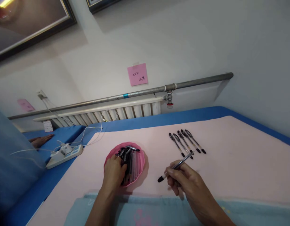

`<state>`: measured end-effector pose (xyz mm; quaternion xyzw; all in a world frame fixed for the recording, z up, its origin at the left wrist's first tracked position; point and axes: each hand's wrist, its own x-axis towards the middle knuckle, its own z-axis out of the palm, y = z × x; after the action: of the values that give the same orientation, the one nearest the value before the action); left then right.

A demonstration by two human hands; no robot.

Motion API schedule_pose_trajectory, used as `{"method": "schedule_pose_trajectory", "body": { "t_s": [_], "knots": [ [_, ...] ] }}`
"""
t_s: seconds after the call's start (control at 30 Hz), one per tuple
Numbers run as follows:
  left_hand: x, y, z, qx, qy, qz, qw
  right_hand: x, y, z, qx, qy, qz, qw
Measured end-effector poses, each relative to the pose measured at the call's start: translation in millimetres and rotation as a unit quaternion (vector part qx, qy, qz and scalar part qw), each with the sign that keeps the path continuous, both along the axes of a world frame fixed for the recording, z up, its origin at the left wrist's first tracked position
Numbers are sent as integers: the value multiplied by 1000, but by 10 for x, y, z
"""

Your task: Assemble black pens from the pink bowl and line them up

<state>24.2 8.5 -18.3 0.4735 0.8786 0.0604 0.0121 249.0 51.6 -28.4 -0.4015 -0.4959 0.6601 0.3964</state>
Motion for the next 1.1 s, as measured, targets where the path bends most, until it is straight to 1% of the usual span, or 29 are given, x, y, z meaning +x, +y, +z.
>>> {"method": "schedule_pose_trajectory", "body": {
  "t_s": [0.17,0.37,0.6,0.73,1.0,1.1],
  "knots": [
    [38,38,-28,-10,13,10,1000,-6,-15,1,12,-3,6,1000],
    [29,65,-38,-24,8,33,999,-10,-40,75,16,-14,11,1000],
    [-71,64,-25,-35,-28,16,999,-33,-38,102,8,-24,9,1000],
    [-78,67,-31,-34,-41,6,999,-33,-54,106,20,-28,9,999],
    [-86,86,-58,7,-55,21,998,-36,-84,124,27,-38,-6,999],
    [-128,44,-27,49,-80,21,995,-28,-80,120,27,-36,-4,999]
  ]
}}
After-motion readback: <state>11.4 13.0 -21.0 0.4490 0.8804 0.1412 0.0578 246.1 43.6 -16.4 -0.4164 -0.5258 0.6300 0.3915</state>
